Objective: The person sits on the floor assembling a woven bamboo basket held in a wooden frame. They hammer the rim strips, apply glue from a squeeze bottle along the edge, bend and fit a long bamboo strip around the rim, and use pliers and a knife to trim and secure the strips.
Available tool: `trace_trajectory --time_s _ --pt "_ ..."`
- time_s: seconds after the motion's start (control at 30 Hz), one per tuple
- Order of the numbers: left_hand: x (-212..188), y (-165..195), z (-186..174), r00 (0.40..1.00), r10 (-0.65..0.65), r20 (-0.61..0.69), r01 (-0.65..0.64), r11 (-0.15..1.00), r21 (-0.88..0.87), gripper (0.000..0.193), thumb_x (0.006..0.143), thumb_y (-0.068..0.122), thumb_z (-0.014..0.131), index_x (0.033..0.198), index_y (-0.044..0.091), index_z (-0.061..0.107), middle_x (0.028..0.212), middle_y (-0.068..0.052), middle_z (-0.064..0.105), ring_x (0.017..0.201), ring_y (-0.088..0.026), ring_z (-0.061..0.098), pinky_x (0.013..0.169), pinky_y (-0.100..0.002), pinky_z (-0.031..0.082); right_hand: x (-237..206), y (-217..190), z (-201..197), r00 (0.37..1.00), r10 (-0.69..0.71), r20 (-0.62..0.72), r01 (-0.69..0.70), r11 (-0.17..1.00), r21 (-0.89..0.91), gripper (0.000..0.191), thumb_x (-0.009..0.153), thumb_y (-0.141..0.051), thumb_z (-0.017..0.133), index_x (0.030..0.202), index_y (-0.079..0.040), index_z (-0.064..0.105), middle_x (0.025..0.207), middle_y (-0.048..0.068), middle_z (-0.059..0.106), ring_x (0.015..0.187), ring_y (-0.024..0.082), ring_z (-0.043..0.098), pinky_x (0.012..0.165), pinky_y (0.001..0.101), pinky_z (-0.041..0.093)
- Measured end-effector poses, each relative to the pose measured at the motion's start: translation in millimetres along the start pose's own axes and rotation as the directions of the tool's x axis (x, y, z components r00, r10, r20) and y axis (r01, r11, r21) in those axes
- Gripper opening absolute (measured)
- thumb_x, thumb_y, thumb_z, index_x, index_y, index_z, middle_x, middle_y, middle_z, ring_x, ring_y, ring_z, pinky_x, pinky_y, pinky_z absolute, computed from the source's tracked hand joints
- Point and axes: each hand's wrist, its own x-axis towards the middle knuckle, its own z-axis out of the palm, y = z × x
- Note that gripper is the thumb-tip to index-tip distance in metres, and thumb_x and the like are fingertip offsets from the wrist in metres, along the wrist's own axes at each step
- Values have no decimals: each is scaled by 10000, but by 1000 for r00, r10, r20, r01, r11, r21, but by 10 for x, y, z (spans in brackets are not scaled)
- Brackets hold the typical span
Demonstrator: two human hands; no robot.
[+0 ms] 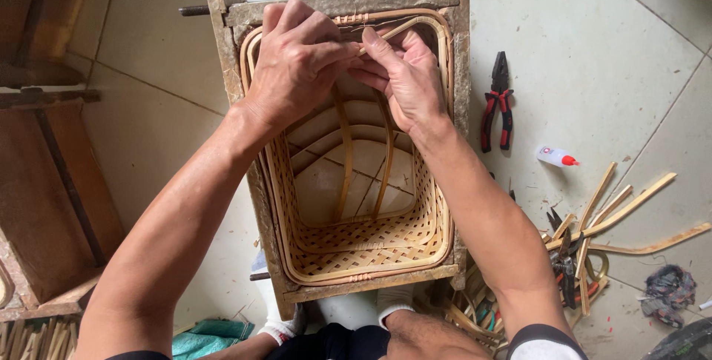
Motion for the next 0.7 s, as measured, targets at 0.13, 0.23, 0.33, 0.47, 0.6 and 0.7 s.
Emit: trace_trajectory --time_s 0.13,0.23,0.33,0.47,0.6,0.7 --pt "10 -17 14 1000 1 6 -1 1000 15 80 960 215 843 1035 190 828 1014 54 653 1045 -191 527 983 -398 381 -4 -28 13 1000 -3 -3 3 1000 -11 383 890 -259 816 1085 -49 562 985 140 754 887 221 773 825 396 678" --pt "33 8 31 1000 27 -2 -26 998 65 61 987 234 847 1019 187 826 1018 40 655 1065 -200 521 1011 -421 372 -38 -42 9 999 -33 -7 33 999 -40 388 879 -255 826 1084 -37 579 978 146 760 865 218 774 823 386 679" --pt "84 22 34 997 77 8 -77 993 93 145 928 276 833 997 150 807 1143 -69 669 1190 -273 518 1074 -464 350 -46 -45 32 998 -68 -18 66 994 -86 383 878 -256 822 1088 -24 602 970 146 768 858 207 776 817 372 680" --pt "171 -12 53 988 64 140 -71 997 42 94 1005 202 790 936 138 788 1406 -100 679 1462 -346 438 1248 -503 300 -76 -92 112 994 -108 -22 103 984 -147 354 907 -243 790 1107 -3 624 971 150 780 844 188 772 789 341 672" --pt "184 -50 65 973 30 230 -43 998 50 66 988 194 774 1030 149 801 1541 -65 605 1534 -352 353 1249 -547 276 -296 -307 65 989 -63 133 103 942 -318 400 1037 -244 712 1253 84 642 1083 167 798 958 163 772 901 296 647" --pt "182 -60 52 969 17 248 -28 999 40 125 987 231 771 951 113 789 1518 -50 602 1510 -366 367 1223 -552 282 -556 -609 -121 998 -69 -6 9 224 -975 415 1044 -318 664 1386 -82 680 1024 109 823 736 264 740 628 430 571"
